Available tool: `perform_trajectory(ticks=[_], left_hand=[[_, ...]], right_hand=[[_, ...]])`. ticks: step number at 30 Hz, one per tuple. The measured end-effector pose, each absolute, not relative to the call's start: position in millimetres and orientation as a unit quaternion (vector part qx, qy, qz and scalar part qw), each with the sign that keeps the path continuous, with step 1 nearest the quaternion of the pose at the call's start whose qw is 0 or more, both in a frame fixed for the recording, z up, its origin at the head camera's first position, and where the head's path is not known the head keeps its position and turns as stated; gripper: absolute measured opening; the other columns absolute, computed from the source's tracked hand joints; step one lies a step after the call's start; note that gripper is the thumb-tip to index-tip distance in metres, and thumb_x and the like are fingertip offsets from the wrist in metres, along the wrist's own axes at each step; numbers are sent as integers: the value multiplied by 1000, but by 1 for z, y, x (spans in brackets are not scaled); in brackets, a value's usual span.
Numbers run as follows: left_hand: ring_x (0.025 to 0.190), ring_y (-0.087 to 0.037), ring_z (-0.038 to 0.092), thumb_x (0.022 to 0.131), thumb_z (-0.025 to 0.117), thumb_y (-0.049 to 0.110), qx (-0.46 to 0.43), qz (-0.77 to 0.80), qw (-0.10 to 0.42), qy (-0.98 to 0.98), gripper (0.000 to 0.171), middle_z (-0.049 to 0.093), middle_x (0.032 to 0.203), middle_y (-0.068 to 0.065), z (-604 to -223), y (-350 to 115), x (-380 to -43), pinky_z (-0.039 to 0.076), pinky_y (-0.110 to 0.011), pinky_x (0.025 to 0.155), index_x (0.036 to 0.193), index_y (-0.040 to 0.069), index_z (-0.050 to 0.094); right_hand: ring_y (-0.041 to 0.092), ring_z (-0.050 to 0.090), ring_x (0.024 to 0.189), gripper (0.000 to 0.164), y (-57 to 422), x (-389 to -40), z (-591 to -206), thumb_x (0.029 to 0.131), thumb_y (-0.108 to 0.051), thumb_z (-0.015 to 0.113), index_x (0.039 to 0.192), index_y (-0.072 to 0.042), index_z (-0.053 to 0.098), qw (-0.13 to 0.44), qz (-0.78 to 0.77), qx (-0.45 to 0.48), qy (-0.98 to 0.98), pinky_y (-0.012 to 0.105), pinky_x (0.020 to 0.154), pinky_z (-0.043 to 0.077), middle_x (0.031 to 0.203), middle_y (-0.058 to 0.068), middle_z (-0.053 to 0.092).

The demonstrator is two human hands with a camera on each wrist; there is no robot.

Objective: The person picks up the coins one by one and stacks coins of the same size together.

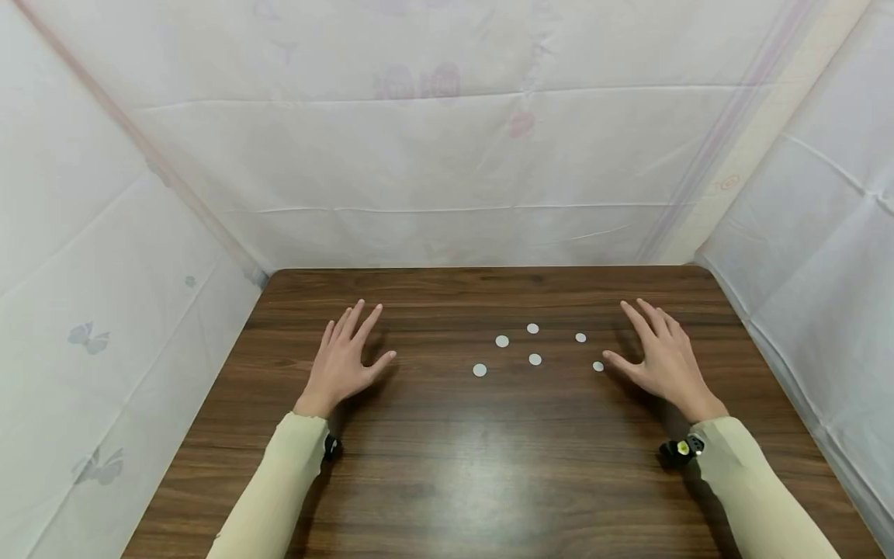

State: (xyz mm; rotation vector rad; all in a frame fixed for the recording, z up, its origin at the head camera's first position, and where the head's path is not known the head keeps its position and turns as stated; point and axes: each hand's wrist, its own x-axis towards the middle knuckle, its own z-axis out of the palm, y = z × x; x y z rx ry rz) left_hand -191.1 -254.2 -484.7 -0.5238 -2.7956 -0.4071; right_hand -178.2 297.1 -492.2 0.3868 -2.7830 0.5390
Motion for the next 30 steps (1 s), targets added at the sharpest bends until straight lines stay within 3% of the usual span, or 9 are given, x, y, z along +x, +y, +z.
perform_trajectory(ticks=[5,13,20,24,27,30], left_hand=[[143,-47,37,94,72,46,-195,-168,133,-957,85,32,163,-22,-487,-253,-189,28,-68,112,163,21,31],[133,-47,49,95,73,43,-198,-202,113,-952,80,40,157,-22,-489,-250,-186,36,-70,105,161,17,36],[118,-46,60,95,74,41,-204,-229,100,-947,75,49,149,-22,-483,-242,-184,48,-64,95,158,16,42],[91,-34,67,95,74,40,-208,-244,91,-943,73,54,143,-19,-479,-235,-181,55,-53,79,157,17,43],[69,-21,59,96,74,39,-214,-258,85,-938,71,59,134,-17,-477,-229,-180,52,-41,63,156,18,44],[69,-18,55,95,75,38,-222,-273,79,-933,67,64,123,-17,-476,-223,-179,48,-36,62,153,16,49]], right_hand=[[58,35,133,94,291,-181,-493,85,-36,85,161,-14,34,153,215,156,-952,76,99,28,157,25,35],[54,43,120,90,280,-185,-492,83,-34,86,157,-11,40,153,214,168,-950,71,93,34,146,27,46],[48,49,111,87,263,-188,-487,83,-29,88,154,-9,44,156,223,192,-943,66,89,41,136,27,51],[41,53,107,85,251,-187,-485,86,-32,86,156,-10,42,132,238,197,-942,60,82,48,131,25,53],[34,58,99,83,242,-187,-483,87,-32,84,156,-11,42,108,257,202,-939,51,74,51,125,21,55],[29,62,90,81,232,-187,-480,88,-33,84,155,-11,44,89,273,210,-935,42,67,50,118,18,57]])
